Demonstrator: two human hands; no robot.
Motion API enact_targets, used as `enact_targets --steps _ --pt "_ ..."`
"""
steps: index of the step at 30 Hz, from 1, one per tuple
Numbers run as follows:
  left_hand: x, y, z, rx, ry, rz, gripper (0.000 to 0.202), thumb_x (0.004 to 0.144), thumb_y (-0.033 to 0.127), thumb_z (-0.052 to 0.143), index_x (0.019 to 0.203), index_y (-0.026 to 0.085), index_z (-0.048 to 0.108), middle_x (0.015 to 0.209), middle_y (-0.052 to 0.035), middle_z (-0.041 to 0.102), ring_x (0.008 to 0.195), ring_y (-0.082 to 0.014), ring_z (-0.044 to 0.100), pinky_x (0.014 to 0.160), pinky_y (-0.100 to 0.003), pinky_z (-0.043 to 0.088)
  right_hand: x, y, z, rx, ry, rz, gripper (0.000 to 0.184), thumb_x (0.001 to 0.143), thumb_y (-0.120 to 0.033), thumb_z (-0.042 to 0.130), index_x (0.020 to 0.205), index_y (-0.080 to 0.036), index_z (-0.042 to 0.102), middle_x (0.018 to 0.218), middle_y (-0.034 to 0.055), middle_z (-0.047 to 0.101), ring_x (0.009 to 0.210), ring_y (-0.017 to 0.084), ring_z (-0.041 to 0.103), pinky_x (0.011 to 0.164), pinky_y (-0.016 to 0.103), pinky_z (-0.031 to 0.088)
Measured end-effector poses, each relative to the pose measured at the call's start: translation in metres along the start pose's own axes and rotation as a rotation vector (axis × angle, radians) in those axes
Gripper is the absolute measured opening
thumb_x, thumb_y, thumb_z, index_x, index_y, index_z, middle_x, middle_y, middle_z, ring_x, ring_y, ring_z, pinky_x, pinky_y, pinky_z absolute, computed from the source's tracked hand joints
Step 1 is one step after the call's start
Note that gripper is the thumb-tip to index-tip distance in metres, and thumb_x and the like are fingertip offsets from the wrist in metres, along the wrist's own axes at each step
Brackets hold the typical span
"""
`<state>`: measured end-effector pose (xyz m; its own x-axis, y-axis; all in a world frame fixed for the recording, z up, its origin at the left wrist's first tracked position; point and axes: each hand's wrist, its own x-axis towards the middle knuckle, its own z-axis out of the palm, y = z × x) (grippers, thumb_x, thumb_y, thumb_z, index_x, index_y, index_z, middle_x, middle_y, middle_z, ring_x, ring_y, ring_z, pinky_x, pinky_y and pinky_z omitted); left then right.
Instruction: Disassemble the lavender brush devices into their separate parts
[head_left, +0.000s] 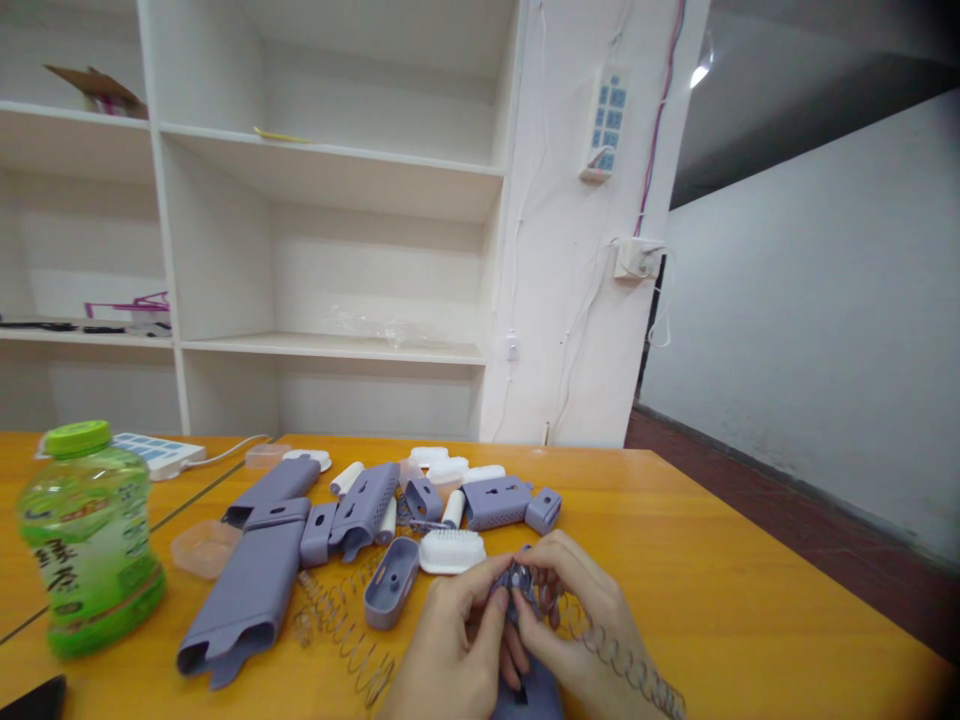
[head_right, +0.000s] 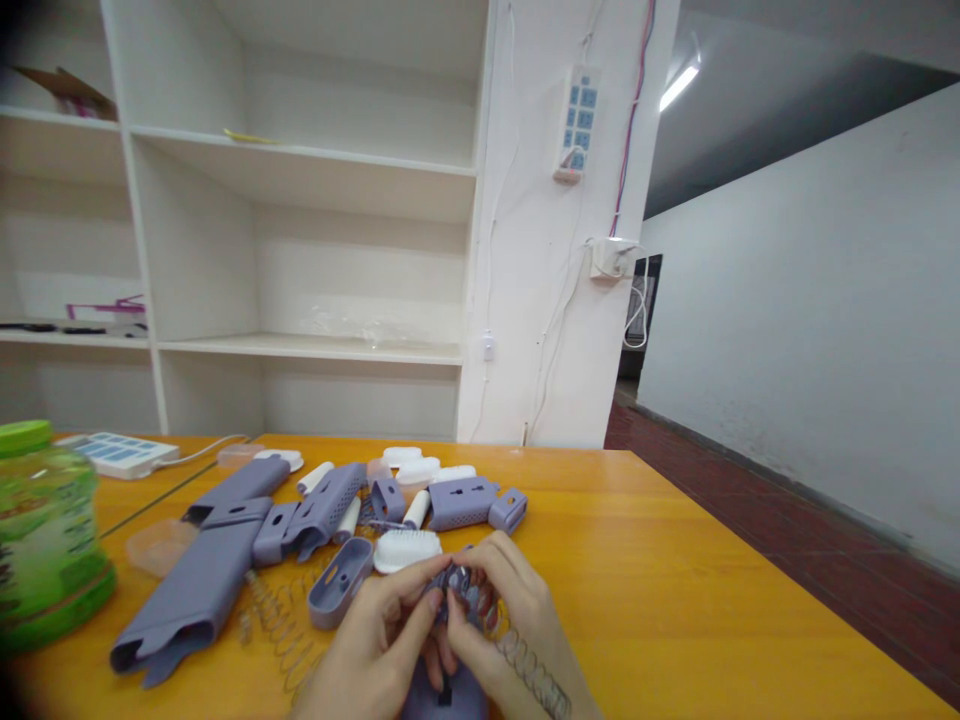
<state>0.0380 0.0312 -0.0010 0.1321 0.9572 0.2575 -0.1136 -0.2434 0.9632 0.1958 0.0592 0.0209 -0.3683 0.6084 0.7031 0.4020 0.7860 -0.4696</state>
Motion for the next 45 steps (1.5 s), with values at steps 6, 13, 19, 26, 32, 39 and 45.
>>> enact_targets --steps 6,13,19,26,32,39,45 --pt "-0.001 0.006 0.002 0.042 -0.024 -0.001 0.065 0.091 0.058 0.055 0.134 0.009 0.058 0.060 -0.0015 0.062 0.049 -0.0116 0.056 0.050 -0.022 0.049 0.001 -0.002 -0.001 -0.013 0.006 -0.021 0.014 0.086 -0.014 0.056 0.097 -0.022 0.061 0.084 0.0014 0.057 0.074 0.015 0.058 0.065 0.023 0.048" --pt "-0.002 0.010 0.001 0.075 -0.012 -0.017 0.061 0.091 0.054 0.058 0.132 0.009 0.059 0.063 -0.0018 0.062 0.052 -0.0123 0.057 0.052 -0.023 0.050 -0.001 -0.003 0.000 0.010 -0.008 -0.031 0.015 0.088 -0.016 0.056 0.101 -0.023 0.061 0.087 0.0023 0.058 0.077 0.016 0.060 0.068 0.024 0.050" --pt "-0.002 0.005 0.000 0.046 0.019 0.029 0.060 0.092 0.054 0.056 0.134 0.012 0.059 0.068 -0.0030 0.065 0.055 -0.0131 0.059 0.055 -0.024 0.052 -0.002 -0.005 -0.002 0.064 -0.012 -0.010 0.020 0.090 -0.019 0.058 0.108 -0.024 0.063 0.094 0.0048 0.062 0.086 0.019 0.063 0.077 0.026 0.055" --pt "0.003 0.004 -0.006 0.080 0.076 0.015 0.053 0.093 0.048 0.057 0.130 0.011 0.059 0.074 -0.0044 0.068 0.057 -0.0130 0.060 0.057 -0.024 0.051 -0.002 -0.003 -0.002 -0.026 0.071 -0.063 0.038 0.087 -0.024 0.067 0.124 -0.026 0.063 0.115 0.0080 0.060 0.098 0.021 0.066 0.085 0.025 0.057" --pt "0.012 0.009 -0.014 -0.036 0.126 -0.030 0.061 0.089 0.052 0.060 0.128 0.007 0.049 0.054 0.0026 0.060 0.044 -0.0141 0.057 0.043 -0.021 0.042 -0.003 0.001 -0.001 -0.029 0.054 -0.042 0.031 0.091 -0.026 0.065 0.122 -0.028 0.066 0.110 0.0067 0.062 0.101 0.021 0.066 0.089 0.027 0.056" --pt "0.013 0.000 -0.014 0.051 0.109 -0.014 0.046 0.094 0.046 0.053 0.123 0.010 0.053 0.055 0.0025 0.059 0.043 -0.0124 0.053 0.044 -0.021 0.039 -0.006 0.008 0.004 0.003 -0.020 -0.052 0.039 0.093 -0.024 0.064 0.131 -0.029 0.058 0.109 0.0050 0.061 0.093 0.017 0.066 0.084 0.024 0.056" --pt "0.005 0.006 -0.010 0.167 0.083 -0.001 0.040 0.097 0.040 0.046 0.123 0.011 0.056 0.057 0.0011 0.059 0.047 -0.0132 0.054 0.048 -0.022 0.041 -0.007 0.012 0.005 -0.019 0.000 -0.089 0.035 0.093 -0.023 0.064 0.128 -0.028 0.059 0.108 0.0058 0.060 0.098 0.019 0.065 0.087 0.025 0.056"
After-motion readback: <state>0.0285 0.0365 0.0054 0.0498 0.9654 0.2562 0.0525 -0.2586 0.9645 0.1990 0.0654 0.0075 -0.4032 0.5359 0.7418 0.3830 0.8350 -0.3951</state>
